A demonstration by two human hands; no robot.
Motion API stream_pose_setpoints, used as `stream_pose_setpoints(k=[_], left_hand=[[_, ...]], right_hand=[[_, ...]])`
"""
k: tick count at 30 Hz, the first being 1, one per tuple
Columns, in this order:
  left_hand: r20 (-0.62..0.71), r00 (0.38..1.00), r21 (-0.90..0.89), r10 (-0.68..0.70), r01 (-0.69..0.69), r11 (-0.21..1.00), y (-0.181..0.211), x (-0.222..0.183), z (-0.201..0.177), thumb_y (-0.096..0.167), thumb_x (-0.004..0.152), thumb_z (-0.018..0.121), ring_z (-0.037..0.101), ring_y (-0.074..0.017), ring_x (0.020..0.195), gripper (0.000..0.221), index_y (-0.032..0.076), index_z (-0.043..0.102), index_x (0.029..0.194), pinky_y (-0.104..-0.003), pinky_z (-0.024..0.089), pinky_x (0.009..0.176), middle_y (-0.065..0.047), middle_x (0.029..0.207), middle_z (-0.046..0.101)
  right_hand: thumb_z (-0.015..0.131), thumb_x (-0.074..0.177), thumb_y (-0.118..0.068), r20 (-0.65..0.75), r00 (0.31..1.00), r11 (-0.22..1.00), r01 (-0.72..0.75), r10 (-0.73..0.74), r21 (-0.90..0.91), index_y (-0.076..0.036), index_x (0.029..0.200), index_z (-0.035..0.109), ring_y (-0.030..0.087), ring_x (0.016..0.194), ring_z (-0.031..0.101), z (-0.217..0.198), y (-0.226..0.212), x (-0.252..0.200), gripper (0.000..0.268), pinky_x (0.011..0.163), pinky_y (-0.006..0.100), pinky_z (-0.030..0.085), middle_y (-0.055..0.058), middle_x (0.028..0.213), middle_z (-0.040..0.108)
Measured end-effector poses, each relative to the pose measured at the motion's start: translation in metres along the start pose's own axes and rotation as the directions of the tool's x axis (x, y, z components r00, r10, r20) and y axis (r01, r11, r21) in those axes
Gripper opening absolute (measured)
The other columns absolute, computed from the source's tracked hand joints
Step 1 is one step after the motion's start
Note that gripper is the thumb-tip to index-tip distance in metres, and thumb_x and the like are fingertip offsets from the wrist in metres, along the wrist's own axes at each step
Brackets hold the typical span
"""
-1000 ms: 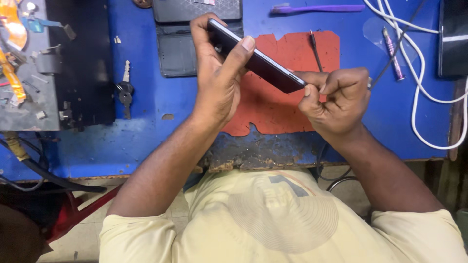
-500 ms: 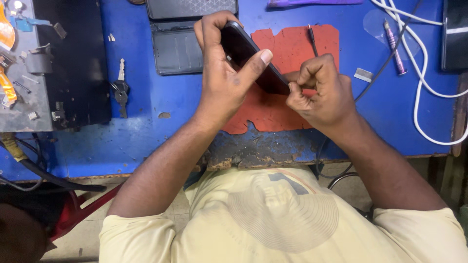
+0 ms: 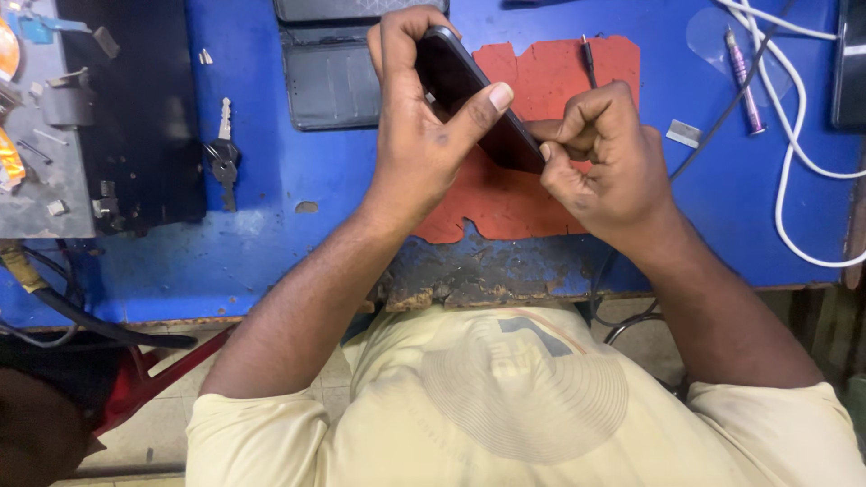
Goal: The person disassembles a smartphone by prying open the back cover and removing screws. They then connect a charging cable to the internal board to test the device. The person handles the phone, a screwdriver, and a charging cable throughout the process.
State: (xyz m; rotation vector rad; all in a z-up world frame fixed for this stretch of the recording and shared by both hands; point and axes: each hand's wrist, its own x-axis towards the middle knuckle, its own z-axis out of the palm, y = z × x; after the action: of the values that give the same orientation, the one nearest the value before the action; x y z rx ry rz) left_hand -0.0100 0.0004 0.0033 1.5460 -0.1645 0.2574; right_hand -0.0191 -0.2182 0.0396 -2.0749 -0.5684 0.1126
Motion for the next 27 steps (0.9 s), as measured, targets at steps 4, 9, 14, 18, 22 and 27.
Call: stream_pose_setpoints(k=[4,9,14,18,22,27], left_hand=[[-0.005,1.0,0.017,0.011,-0.011,1.0,-0.0014,-0.0008,0.0006,0.019,0.103,0.085,0.042,-0.0097,0.1,0.054,0.009,0.041,0.132,-0.025,0.044,0.093,-0.003,0.119,0.032],[-0.001,1.0,-0.012,0.003,-0.004,1.0,-0.0004,-0.0014,0.0011,0.018,0.103,0.085,0.041,-0.0092,0.099,0.053,0.009,0.041,0.131,-0.025,0.044,0.091,-0.002,0.118,0.031],[0.007,1.0,-0.044,-0.029,0.029,0.999,0.0012,-0.0011,0.0005,0.018,0.104,0.085,0.042,-0.0084,0.097,0.053,0.009,0.041,0.131,-0.024,0.046,0.09,-0.002,0.118,0.03],[0.014,0.999,-0.085,-0.04,0.041,0.996,0.0008,-0.0003,0.0008,0.018,0.104,0.085,0.042,-0.0081,0.096,0.052,0.009,0.041,0.13,-0.024,0.047,0.088,-0.001,0.117,0.029],[0.014,0.999,-0.078,-0.039,0.04,0.996,0.0004,-0.0011,0.0002,0.018,0.105,0.085,0.042,-0.0081,0.096,0.052,0.009,0.04,0.13,-0.024,0.047,0.089,-0.001,0.117,0.029],[0.004,0.999,-0.064,-0.035,0.035,0.997,-0.0015,-0.0012,0.0008,0.018,0.105,0.086,0.042,-0.0085,0.098,0.053,0.008,0.04,0.13,-0.024,0.046,0.092,-0.002,0.118,0.031]], right_hand=[[0.061,0.105,0.009,0.008,1.0,1.0,0.007,-0.007,0.022,-0.003,0.116,0.038,0.016,0.106,0.076,-0.0014,0.0019,-0.0037,0.029,0.086,0.026,0.063,0.011,0.099,0.064],[0.061,0.104,0.009,0.03,0.997,0.995,-0.072,0.07,0.075,-0.004,0.115,0.036,0.006,0.09,0.065,-0.0021,0.0022,-0.0043,0.029,0.074,0.022,0.052,0.009,0.105,0.073],[0.059,0.105,0.01,0.037,0.997,0.99,-0.069,0.065,0.121,-0.004,0.116,0.037,0.003,0.089,0.064,-0.0026,0.0018,-0.006,0.029,0.077,0.02,0.053,0.01,0.1,0.07],[0.059,0.105,0.01,0.042,0.998,0.991,-0.054,0.049,0.125,-0.003,0.114,0.036,0.005,0.097,0.068,-0.0032,0.0012,-0.0062,0.028,0.081,0.021,0.055,0.011,0.103,0.069],[0.06,0.104,0.01,0.052,0.995,0.991,-0.089,0.084,0.098,-0.004,0.115,0.037,0.004,0.085,0.064,-0.0042,0.0012,-0.0065,0.029,0.076,0.021,0.052,0.01,0.104,0.072],[0.06,0.105,0.009,0.051,0.997,0.994,-0.065,0.061,0.092,-0.003,0.114,0.037,0.005,0.086,0.066,-0.0044,0.0007,-0.0062,0.027,0.072,0.018,0.053,0.011,0.098,0.07]])
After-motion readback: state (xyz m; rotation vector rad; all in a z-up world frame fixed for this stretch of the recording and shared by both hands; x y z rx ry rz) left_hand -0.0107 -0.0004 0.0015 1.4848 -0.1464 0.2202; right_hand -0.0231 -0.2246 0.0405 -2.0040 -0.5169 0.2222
